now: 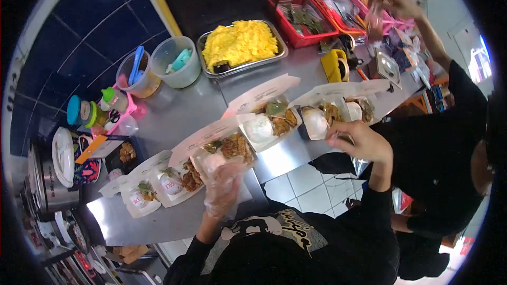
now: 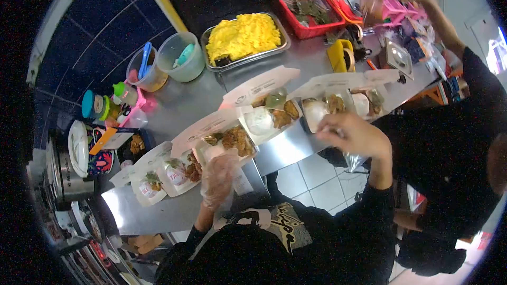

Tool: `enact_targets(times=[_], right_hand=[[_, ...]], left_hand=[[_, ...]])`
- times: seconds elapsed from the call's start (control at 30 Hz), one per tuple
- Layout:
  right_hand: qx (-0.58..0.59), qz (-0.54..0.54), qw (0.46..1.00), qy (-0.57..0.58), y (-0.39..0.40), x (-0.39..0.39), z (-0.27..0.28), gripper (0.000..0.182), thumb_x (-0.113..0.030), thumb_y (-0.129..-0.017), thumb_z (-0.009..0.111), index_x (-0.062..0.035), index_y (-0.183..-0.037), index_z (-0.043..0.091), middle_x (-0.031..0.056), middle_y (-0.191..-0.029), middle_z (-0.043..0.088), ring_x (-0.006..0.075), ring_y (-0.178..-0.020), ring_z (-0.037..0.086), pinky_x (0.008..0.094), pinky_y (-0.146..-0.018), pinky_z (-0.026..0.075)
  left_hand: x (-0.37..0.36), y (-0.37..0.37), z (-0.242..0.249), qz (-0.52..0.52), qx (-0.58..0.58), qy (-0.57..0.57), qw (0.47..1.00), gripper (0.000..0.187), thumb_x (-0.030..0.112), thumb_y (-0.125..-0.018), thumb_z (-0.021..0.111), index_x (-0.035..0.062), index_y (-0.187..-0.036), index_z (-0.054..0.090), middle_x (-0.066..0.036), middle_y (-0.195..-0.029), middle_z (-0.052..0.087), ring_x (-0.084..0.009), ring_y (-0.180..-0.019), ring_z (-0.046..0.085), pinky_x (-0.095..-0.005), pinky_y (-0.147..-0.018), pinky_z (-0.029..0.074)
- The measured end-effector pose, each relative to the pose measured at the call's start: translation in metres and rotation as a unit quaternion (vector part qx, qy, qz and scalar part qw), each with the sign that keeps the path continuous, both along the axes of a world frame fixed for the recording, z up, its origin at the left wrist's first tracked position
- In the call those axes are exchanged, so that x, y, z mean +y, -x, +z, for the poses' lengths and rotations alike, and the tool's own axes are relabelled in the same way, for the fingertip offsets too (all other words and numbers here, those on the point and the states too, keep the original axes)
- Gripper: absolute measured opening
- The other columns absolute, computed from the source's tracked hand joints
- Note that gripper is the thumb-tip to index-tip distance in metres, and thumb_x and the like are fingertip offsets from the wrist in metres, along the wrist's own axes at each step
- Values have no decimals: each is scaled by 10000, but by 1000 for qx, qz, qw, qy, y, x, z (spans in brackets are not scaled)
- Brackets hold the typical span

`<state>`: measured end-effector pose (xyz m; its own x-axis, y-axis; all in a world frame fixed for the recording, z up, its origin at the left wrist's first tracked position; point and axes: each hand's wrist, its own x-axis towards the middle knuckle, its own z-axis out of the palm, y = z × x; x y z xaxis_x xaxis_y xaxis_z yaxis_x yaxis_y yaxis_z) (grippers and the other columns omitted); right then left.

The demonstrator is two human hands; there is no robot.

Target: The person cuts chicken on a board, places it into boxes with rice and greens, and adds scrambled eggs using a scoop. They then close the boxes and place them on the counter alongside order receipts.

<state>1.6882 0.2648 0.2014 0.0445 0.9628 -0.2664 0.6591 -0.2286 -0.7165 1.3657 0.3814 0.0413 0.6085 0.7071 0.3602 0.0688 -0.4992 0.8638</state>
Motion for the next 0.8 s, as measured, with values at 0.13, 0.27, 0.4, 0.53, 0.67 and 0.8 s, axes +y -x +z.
enact_targets(times=[0.13,0.27,0.4,0.53,0.67,0.8], right_hand=[[-147,-16,949,-279,42,44,119,281,-224,-802,634,16,-940,585,93,-923,618,190,-819,590,313,-711,459],[-328,-121,843,-409,-24,160,159,554,-453,-798,527,16,-1091,516,168,-963,616,269,-881,597,354,-768,460],[-498,-207,813,-220,-217,307,140,832,-682,-793,420,17,-1243,447,242,-1002,615,349,-943,604,394,-825,461],[-632,-145,746,-153,-169,328,87,724,-541,-817,524,0,-1283,409,284,-1159,519,403,-1071,516,419,-885,435],[-360,136,914,-130,-64,341,-14,251,-109,-719,646,-3,-944,613,173,-822,645,267,-769,632,347,-681,497],[-372,227,898,-63,-30,348,-141,180,-87,-697,632,-70,-876,630,128,-833,637,310,-809,611,396,-719,478]], left_hand=[[6,42,29,97,194,-82,973,189,61,-791,585,55,-979,608,-123,-1004,611,-281,-969,564,-371,-850,443],[1,73,28,209,155,50,964,193,55,-808,571,13,-995,589,-126,-1017,611,-276,-995,557,-363,-896,413],[-13,102,24,252,-59,169,951,231,35,-821,571,8,-1050,553,-106,-1043,587,-235,-999,551,-339,-883,418],[-24,135,18,300,-119,260,910,292,59,-850,577,21,-1129,501,-95,-1122,542,-210,-1015,527,-324,-861,434],[-3,155,26,302,-37,197,932,377,-25,-792,601,18,-1153,501,-95,-1110,520,-197,-1026,527,-296,-886,422],[14,131,45,291,-91,214,928,342,47,-820,604,23,-1146,505,-104,-1094,529,-194,-980,525,-319,-848,436]])
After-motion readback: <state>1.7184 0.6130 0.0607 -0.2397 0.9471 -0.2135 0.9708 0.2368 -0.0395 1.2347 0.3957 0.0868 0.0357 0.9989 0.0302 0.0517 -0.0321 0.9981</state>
